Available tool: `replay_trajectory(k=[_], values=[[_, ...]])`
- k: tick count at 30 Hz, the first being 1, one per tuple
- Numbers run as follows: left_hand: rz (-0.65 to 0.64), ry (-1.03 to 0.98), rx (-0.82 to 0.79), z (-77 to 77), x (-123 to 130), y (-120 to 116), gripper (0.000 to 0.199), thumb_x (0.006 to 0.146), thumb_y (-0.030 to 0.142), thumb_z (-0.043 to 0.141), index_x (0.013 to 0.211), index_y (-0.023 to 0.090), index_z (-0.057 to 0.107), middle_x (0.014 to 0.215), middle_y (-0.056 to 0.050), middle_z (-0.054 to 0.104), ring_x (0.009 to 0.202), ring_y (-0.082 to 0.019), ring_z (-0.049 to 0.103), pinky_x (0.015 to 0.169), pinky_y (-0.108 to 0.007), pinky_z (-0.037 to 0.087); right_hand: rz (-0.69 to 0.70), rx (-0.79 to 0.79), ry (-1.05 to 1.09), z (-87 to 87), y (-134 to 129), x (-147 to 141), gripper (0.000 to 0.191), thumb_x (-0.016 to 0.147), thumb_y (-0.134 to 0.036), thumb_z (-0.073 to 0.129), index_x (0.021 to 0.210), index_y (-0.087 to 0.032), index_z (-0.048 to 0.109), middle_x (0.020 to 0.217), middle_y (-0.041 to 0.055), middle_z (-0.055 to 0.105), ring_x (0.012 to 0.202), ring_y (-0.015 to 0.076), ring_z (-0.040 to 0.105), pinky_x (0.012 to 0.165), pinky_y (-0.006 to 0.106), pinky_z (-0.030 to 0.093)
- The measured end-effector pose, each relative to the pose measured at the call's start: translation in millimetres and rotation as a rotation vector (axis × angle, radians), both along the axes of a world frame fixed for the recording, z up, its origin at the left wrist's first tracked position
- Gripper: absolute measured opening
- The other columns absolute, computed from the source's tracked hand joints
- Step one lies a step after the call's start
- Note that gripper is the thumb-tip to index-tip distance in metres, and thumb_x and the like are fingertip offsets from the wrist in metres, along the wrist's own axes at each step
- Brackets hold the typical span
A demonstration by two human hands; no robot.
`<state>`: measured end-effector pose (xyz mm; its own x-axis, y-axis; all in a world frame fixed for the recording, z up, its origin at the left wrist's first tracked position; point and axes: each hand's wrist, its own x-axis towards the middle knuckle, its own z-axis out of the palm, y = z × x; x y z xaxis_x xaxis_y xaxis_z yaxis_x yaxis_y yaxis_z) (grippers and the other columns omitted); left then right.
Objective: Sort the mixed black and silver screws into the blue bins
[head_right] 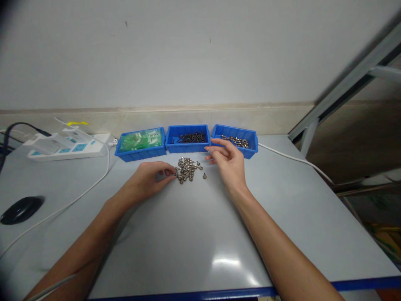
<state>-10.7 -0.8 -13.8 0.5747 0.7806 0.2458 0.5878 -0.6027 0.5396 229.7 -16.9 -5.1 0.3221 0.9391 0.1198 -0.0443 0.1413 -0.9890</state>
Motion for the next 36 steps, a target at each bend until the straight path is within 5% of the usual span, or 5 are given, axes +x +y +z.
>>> replay_trajectory(k=[14, 22, 31, 36], values=[[0.063, -0.018, 0.029, -1.6, 8, -4, 0.006, 0.081, 0.014, 0.069, 0.083, 0.019, 0.070, 0.076, 0.000, 0.073, 0.069, -0.015, 0.066, 0.067, -0.024, 0.047, 0.137, 0.064, -0.101, 0.6, -4, -4, 0.031, 0.079, -0.034, 0.076, 0.107, -0.022, 0.070, 0.092, 0.0042, 0.078, 0.070, 0.0159, 0.072, 0.069, 0.033, 0.059], [0.117, -0.262, -0.057, 2.6, 13, -6, 0.009, 0.081, 0.014, 0.069, 0.089, 0.018, 0.067, 0.079, -0.001, 0.074, 0.070, -0.014, 0.069, 0.068, -0.024, 0.053, 0.180, 0.076, -0.117, 2.1, -4, -3, 0.030, 0.080, -0.035, 0.076, 0.106, -0.020, 0.070, 0.085, 0.0031, 0.076, 0.069, 0.0158, 0.070, 0.069, 0.032, 0.059], [0.081, -0.705, -0.475, 13.6, 27, -18, 0.037, 0.078, 0.029, 0.081, 0.092, 0.021, 0.048, 0.080, -0.003, 0.077, 0.075, -0.018, 0.074, 0.073, -0.029, 0.059, 0.625, -0.075, -0.110, 2.8, -12, -8, 0.031, 0.077, -0.035, 0.082, 0.103, -0.018, 0.078, 0.079, 0.0052, 0.078, 0.073, 0.0170, 0.074, 0.071, 0.029, 0.058], [0.105, -0.738, -0.532, 12.3, 29, -19, 0.040, 0.077, 0.031, 0.083, 0.091, 0.021, 0.047, 0.080, -0.002, 0.077, 0.076, -0.019, 0.075, 0.072, -0.028, 0.059, 0.680, -0.148, 0.013, 1.6, -12, -9, 0.026, 0.073, -0.036, 0.085, 0.092, -0.018, 0.081, 0.076, 0.0056, 0.079, 0.072, 0.0185, 0.075, 0.073, 0.033, 0.061]])
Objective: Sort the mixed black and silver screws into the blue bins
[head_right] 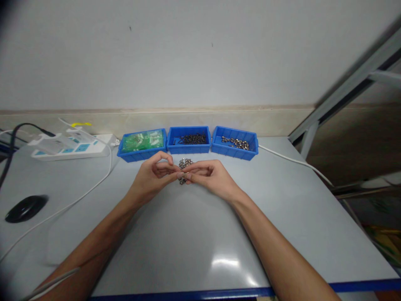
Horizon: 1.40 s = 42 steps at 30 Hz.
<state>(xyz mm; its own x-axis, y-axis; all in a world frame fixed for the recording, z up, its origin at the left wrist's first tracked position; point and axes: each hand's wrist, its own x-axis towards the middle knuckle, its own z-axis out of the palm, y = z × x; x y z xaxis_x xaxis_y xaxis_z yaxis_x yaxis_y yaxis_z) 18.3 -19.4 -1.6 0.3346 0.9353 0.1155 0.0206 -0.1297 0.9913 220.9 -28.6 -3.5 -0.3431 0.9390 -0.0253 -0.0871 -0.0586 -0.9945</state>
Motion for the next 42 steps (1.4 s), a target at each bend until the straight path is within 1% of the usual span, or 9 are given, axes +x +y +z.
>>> replay_trajectory(k=[5, 9, 12, 14, 19, 26, 32, 39, 42], values=[[0.062, 0.224, 0.251, -4.3, -5, 4, 0.019, 0.085, 0.028, 0.074, 0.092, 0.019, 0.059, 0.087, -0.005, 0.077, 0.080, -0.019, 0.074, 0.076, -0.031, 0.059, -0.167, -0.021, 0.053, -3.1, 2, -2, 0.022, 0.068, -0.034, 0.088, 0.085, -0.020, 0.081, 0.077, 0.0055, 0.080, 0.071, 0.0189, 0.075, 0.075, 0.035, 0.062], [0.010, 0.597, 0.644, -15.3, -16, 13, 0.016, 0.091, 0.017, 0.065, 0.105, 0.020, 0.072, 0.110, -0.008, 0.078, 0.104, -0.024, 0.071, 0.095, -0.042, 0.055, -0.600, 0.107, 0.079, -7.2, 9, 3, 0.025, 0.072, -0.030, 0.086, 0.093, -0.020, 0.081, 0.089, 0.0068, 0.081, 0.084, 0.0221, 0.077, 0.092, 0.044, 0.060], [-0.045, 0.718, 0.714, -23.1, -22, 17, 0.020, 0.092, 0.013, 0.061, 0.104, 0.019, 0.075, 0.106, -0.008, 0.079, 0.099, -0.024, 0.072, 0.091, -0.040, 0.057, -0.895, 0.213, 0.103, -10.1, 15, 11, 0.033, 0.073, -0.023, 0.083, 0.105, -0.020, 0.077, 0.111, 0.0078, 0.078, 0.104, 0.0241, 0.074, 0.106, 0.048, 0.053], [-0.044, 0.763, 0.711, -25.1, -24, 19, 0.018, 0.092, 0.012, 0.061, 0.101, 0.018, 0.075, 0.100, -0.008, 0.079, 0.093, -0.024, 0.072, 0.087, -0.039, 0.058, -0.947, 0.215, 0.121, -10.6, 17, 14, 0.039, 0.071, -0.019, 0.081, 0.110, -0.020, 0.075, 0.119, 0.0086, 0.076, 0.112, 0.0250, 0.072, 0.107, 0.048, 0.052], [0.033, 0.749, 0.649, -19.9, -24, 17, 0.013, 0.089, 0.015, 0.065, 0.095, 0.019, 0.076, 0.094, -0.007, 0.079, 0.088, -0.022, 0.073, 0.084, -0.036, 0.058, -0.845, 0.175, 0.079, -8.0, 14, 12, 0.037, 0.075, -0.022, 0.076, 0.112, -0.021, 0.074, 0.117, 0.0093, 0.076, 0.101, 0.0248, 0.075, 0.093, 0.046, 0.060], [0.130, 0.340, 0.317, -7.9, -9, 8, 0.014, 0.085, 0.024, 0.072, 0.097, 0.019, 0.065, 0.091, -0.004, 0.080, 0.083, -0.020, 0.077, 0.076, -0.029, 0.061, -0.466, 0.146, -0.106, -4.9, 7, 2, 0.029, 0.077, -0.026, 0.073, 0.105, -0.019, 0.075, 0.082, 0.0044, 0.078, 0.069, 0.0178, 0.073, 0.070, 0.033, 0.060], [0.096, 0.060, 0.032, -4.2, 0, 1, 0.033, 0.079, 0.030, 0.080, 0.093, 0.021, 0.051, 0.088, -0.005, 0.081, 0.083, -0.022, 0.079, 0.077, -0.030, 0.063, -0.159, 0.055, -0.095, -2.2, 1, -3, 0.030, 0.076, -0.034, 0.080, 0.102, -0.018, 0.078, 0.080, 0.0058, 0.079, 0.073, 0.0187, 0.075, 0.073, 0.033, 0.061], [0.040, 0.010, 0.000, -2.1, 1, -2, 0.035, 0.081, 0.032, 0.080, 0.090, 0.022, 0.048, 0.086, -0.004, 0.080, 0.081, -0.022, 0.079, 0.076, -0.030, 0.063, -0.070, -0.080, 0.087, -3.9, 0, -3, 0.026, 0.071, -0.032, 0.087, 0.093, -0.019, 0.081, 0.083, 0.0060, 0.081, 0.075, 0.0175, 0.076, 0.079, 0.033, 0.061], [0.029, 0.126, 0.154, -4.7, 0, -1, 0.022, 0.087, 0.028, 0.074, 0.095, 0.020, 0.055, 0.091, -0.005, 0.080, 0.085, -0.021, 0.078, 0.080, -0.031, 0.062, -0.094, -0.130, 0.137, -4.6, 0, -4, 0.021, 0.072, -0.033, 0.087, 0.087, -0.019, 0.081, 0.082, 0.0058, 0.080, 0.073, 0.0162, 0.076, 0.074, 0.029, 0.061]])
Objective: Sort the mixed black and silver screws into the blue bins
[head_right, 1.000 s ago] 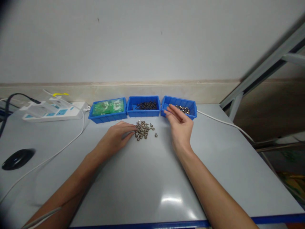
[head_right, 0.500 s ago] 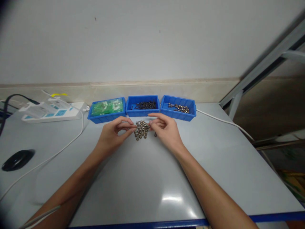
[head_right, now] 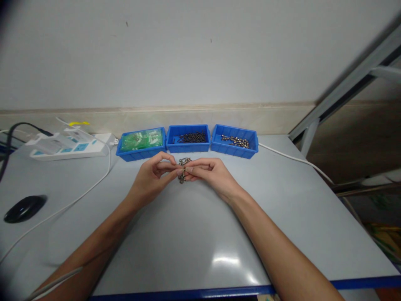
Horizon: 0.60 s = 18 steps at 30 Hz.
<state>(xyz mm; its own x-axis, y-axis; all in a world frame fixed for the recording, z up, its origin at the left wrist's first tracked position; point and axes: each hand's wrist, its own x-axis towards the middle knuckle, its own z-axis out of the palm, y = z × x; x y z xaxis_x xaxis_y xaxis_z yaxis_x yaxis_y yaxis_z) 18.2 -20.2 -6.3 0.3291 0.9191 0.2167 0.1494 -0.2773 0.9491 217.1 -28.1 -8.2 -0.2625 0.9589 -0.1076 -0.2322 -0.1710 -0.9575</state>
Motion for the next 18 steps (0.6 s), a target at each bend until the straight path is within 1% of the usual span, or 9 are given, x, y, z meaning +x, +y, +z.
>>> replay_trajectory(k=[2, 4, 5, 6, 7, 9, 11, 13, 18], values=[[-0.006, 0.179, 0.210, -4.5, -3, 3, 0.014, 0.092, 0.023, 0.067, 0.104, 0.019, 0.063, 0.102, -0.007, 0.079, 0.095, -0.022, 0.076, 0.088, -0.035, 0.061, -0.045, -0.022, 0.020, 0.6, 1, -1, 0.020, 0.071, -0.033, 0.087, 0.083, -0.019, 0.081, 0.079, 0.0056, 0.080, 0.071, 0.0158, 0.075, 0.072, 0.028, 0.060], [-0.019, 0.384, 0.439, -11.2, -7, 9, 0.022, 0.095, 0.018, 0.061, 0.116, 0.018, 0.067, 0.117, -0.010, 0.076, 0.110, -0.024, 0.071, 0.099, -0.041, 0.057, -0.141, -0.017, 0.024, 1.5, 2, -1, 0.019, 0.071, -0.034, 0.086, 0.080, -0.018, 0.081, 0.078, 0.0058, 0.080, 0.071, 0.0154, 0.075, 0.071, 0.026, 0.060], [-0.034, 0.478, 0.513, -15.0, -9, 12, 0.026, 0.096, 0.015, 0.057, 0.120, 0.018, 0.067, 0.124, -0.011, 0.073, 0.118, -0.025, 0.067, 0.105, -0.044, 0.054, -0.216, 0.001, 0.025, 1.9, 3, -1, 0.019, 0.071, -0.034, 0.085, 0.080, -0.017, 0.081, 0.079, 0.0061, 0.080, 0.071, 0.0154, 0.075, 0.072, 0.026, 0.060], [-0.041, 0.554, 0.578, -18.8, -11, 14, 0.030, 0.095, 0.010, 0.054, 0.120, 0.018, 0.068, 0.125, -0.011, 0.073, 0.118, -0.025, 0.066, 0.104, -0.045, 0.054, -0.313, 0.030, 0.031, 2.1, 5, 0, 0.018, 0.072, -0.033, 0.084, 0.081, -0.017, 0.081, 0.080, 0.0063, 0.080, 0.073, 0.0154, 0.075, 0.074, 0.026, 0.060], [-0.047, 0.632, 0.602, -22.4, -13, 17, 0.035, 0.094, 0.006, 0.052, 0.123, 0.018, 0.067, 0.128, -0.011, 0.071, 0.120, -0.025, 0.064, 0.105, -0.045, 0.053, -0.430, 0.065, 0.039, 2.3, 6, 1, 0.017, 0.073, -0.031, 0.082, 0.082, -0.017, 0.080, 0.083, 0.0064, 0.080, 0.075, 0.0155, 0.075, 0.076, 0.027, 0.060], [-0.060, 0.724, 0.633, -28.0, -17, 21, 0.037, 0.093, 0.004, 0.053, 0.125, 0.018, 0.068, 0.127, -0.011, 0.072, 0.118, -0.025, 0.064, 0.102, -0.045, 0.055, -0.666, 0.131, 0.059, 2.0, 9, 4, 0.017, 0.074, -0.026, 0.078, 0.089, -0.017, 0.080, 0.092, 0.0064, 0.080, 0.079, 0.0160, 0.075, 0.081, 0.029, 0.059], [-0.046, 0.753, 0.640, -30.6, -19, 22, 0.034, 0.094, 0.006, 0.054, 0.123, 0.016, 0.069, 0.120, -0.011, 0.074, 0.113, -0.025, 0.066, 0.097, -0.042, 0.057, -0.823, 0.157, 0.069, 1.3, 12, 7, 0.026, 0.073, -0.022, 0.075, 0.099, -0.018, 0.078, 0.103, 0.0065, 0.080, 0.082, 0.0168, 0.076, 0.084, 0.032, 0.059], [-0.014, 0.757, 0.638, -30.5, -20, 22, 0.028, 0.095, 0.009, 0.055, 0.117, 0.016, 0.072, 0.111, -0.010, 0.077, 0.107, -0.025, 0.068, 0.093, -0.040, 0.058, -0.865, 0.143, 0.065, 0.7, 13, 9, 0.034, 0.073, -0.021, 0.075, 0.107, -0.019, 0.075, 0.110, 0.0076, 0.078, 0.083, 0.0175, 0.076, 0.084, 0.034, 0.059], [0.052, 0.825, 0.632, -26.5, -22, 21, 0.016, 0.095, 0.015, 0.061, 0.103, 0.016, 0.074, 0.097, -0.009, 0.078, 0.095, -0.026, 0.070, 0.088, -0.041, 0.057, -0.779, 0.128, 0.021, 0.6, 11, 8, 0.041, 0.076, -0.026, 0.074, 0.116, -0.021, 0.070, 0.115, 0.0093, 0.075, 0.080, 0.0179, 0.075, 0.077, 0.034, 0.059]])
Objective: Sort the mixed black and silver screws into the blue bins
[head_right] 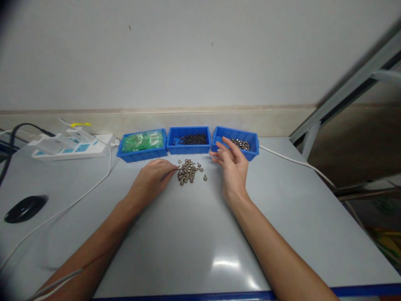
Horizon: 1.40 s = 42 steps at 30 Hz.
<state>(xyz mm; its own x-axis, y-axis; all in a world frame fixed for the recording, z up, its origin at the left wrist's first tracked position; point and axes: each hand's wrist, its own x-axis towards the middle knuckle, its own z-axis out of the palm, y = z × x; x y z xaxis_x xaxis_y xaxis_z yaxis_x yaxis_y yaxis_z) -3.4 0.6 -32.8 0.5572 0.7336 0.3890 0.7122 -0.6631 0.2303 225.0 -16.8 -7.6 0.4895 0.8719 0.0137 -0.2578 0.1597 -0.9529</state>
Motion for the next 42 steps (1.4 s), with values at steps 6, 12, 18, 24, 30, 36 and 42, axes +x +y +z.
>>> replay_trajectory(k=[6, 12, 18, 24, 30, 36, 42], values=[[0.025, -0.064, -0.014, -0.2, 0, 0, 0.008, 0.090, 0.015, 0.066, 0.088, 0.017, 0.073, 0.087, -0.007, 0.077, 0.086, -0.025, 0.071, 0.080, -0.038, 0.056, 0.085, 0.000, -0.055, -0.5, -3, -3, 0.040, 0.076, -0.029, 0.074, 0.115, -0.022, 0.070, 0.104, 0.0073, 0.078, 0.072, 0.0157, 0.073, 0.065, 0.029, 0.056], [0.074, -0.574, -0.226, 10.1, 9, -6, 0.008, 0.084, 0.017, 0.074, 0.091, 0.019, 0.069, 0.088, -0.002, 0.078, 0.081, -0.018, 0.074, 0.079, -0.028, 0.056, 0.287, -0.005, -0.203, -0.1, -3, -3, 0.024, 0.078, -0.031, 0.073, 0.097, -0.018, 0.074, 0.077, 0.0033, 0.077, 0.061, 0.0137, 0.068, 0.064, 0.028, 0.055], [0.009, -0.888, -0.586, 15.9, 19, -12, 0.022, 0.082, 0.029, 0.077, 0.087, 0.020, 0.058, 0.086, -0.004, 0.080, 0.087, -0.022, 0.077, 0.084, -0.032, 0.058, 0.573, -0.040, -0.373, -0.6, -8, -6, 0.030, 0.080, -0.034, 0.074, 0.104, -0.017, 0.075, 0.069, 0.0016, 0.074, 0.059, 0.0138, 0.067, 0.062, 0.028, 0.054], [-0.025, -0.943, -0.687, 12.4, 22, -15, 0.028, 0.081, 0.029, 0.079, 0.088, 0.020, 0.053, 0.086, -0.005, 0.080, 0.084, -0.022, 0.078, 0.085, -0.035, 0.059, 0.700, -0.130, -0.252, -0.8, -9, -8, 0.030, 0.074, -0.038, 0.083, 0.095, -0.018, 0.079, 0.076, 0.0055, 0.078, 0.069, 0.0164, 0.073, 0.071, 0.029, 0.057], [-0.020, -0.932, -0.675, 14.7, 23, -18, 0.027, 0.083, 0.029, 0.078, 0.088, 0.020, 0.053, 0.088, -0.005, 0.080, 0.089, -0.022, 0.077, 0.086, -0.034, 0.059, 0.728, -0.144, -0.122, -1.8, -8, -9, 0.027, 0.070, -0.039, 0.088, 0.087, -0.019, 0.081, 0.076, 0.0055, 0.079, 0.069, 0.0156, 0.072, 0.071, 0.028, 0.057], [-0.030, -0.888, -0.638, 15.0, 21, -19, 0.026, 0.082, 0.026, 0.079, 0.087, 0.020, 0.054, 0.083, -0.002, 0.076, 0.083, -0.019, 0.077, 0.081, -0.030, 0.058, 0.725, -0.144, -0.105, -0.4, -9, -12, 0.024, 0.073, -0.040, 0.085, 0.080, -0.017, 0.080, 0.073, 0.0048, 0.077, 0.064, 0.0140, 0.069, 0.066, 0.027, 0.056], [-0.037, -0.879, -0.655, 18.7, 22, -21, 0.025, 0.083, 0.027, 0.078, 0.088, 0.020, 0.054, 0.081, -0.002, 0.074, 0.080, -0.019, 0.075, 0.078, -0.030, 0.059, 0.704, -0.130, -0.111, 4.5, -9, -14, 0.023, 0.074, -0.040, 0.084, 0.077, -0.018, 0.078, 0.068, 0.0029, 0.075, 0.060, 0.0128, 0.066, 0.063, 0.026, 0.055]])
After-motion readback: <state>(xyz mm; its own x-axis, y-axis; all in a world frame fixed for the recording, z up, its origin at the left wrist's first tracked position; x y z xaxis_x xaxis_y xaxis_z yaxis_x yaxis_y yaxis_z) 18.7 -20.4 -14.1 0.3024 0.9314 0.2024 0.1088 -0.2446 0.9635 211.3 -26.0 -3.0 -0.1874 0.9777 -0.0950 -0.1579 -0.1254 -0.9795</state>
